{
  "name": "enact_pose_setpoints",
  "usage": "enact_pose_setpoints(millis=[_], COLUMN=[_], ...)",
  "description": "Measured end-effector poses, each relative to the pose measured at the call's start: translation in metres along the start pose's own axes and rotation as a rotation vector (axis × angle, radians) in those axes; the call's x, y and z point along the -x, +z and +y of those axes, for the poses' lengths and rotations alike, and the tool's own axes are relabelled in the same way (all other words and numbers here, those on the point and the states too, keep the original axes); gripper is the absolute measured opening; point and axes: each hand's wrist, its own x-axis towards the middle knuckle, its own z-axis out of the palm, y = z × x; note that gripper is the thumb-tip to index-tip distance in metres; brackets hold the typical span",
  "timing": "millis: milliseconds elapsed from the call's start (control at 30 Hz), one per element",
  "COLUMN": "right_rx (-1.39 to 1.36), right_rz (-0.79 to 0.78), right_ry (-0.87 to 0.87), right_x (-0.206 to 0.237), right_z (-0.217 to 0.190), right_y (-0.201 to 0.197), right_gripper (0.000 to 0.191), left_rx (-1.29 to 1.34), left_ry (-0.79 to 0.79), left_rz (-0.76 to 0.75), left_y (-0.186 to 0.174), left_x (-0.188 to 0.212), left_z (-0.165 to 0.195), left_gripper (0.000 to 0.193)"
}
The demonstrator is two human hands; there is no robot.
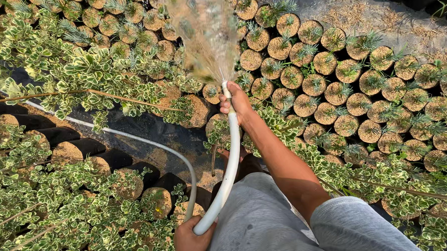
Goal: The person waters rows of potted plants using a white hose. They move along the rows, spraying water over the plants in a nursery setting.
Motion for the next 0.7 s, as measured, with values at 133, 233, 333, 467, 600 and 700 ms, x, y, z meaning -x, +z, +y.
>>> enact_pose_setpoints(millis=[133,233,333,467,600,700], right_rx=[-0.017,-0.041,-0.089,-0.108,-0.099,-0.174], right_rz=[0.007,0.048,0.063,0.058,0.097,0.046], right_ry=[-0.019,-0.030,-0.039,-0.085,-0.153,-0.157], right_x=[0.015,0.026,0.037,0.053,0.073,0.090], right_z=[-0.006,-0.009,-0.016,-0.021,-0.026,-0.029], right_y=[-0.021,-0.038,-0.059,-0.091,-0.122,-0.139], right_gripper=[0.011,0.011,0.011,0.013,0.015,0.016], left_rx=[-0.050,-0.074,-0.111,-0.138,-0.167,-0.162], left_ry=[0.031,0.056,0.065,0.101,0.138,0.170], left_rz=[0.001,0.003,-0.025,-0.036,-0.057,-0.043], left_y=[0.006,0.012,0.019,0.027,0.035,0.040], left_x=[0.003,0.006,0.009,0.011,0.013,0.015], left_z=[-0.001,-0.002,-0.001,-0.001,-0.003,-0.007], left_gripper=[0.030,0.030,0.030,0.033,0.031,0.028])
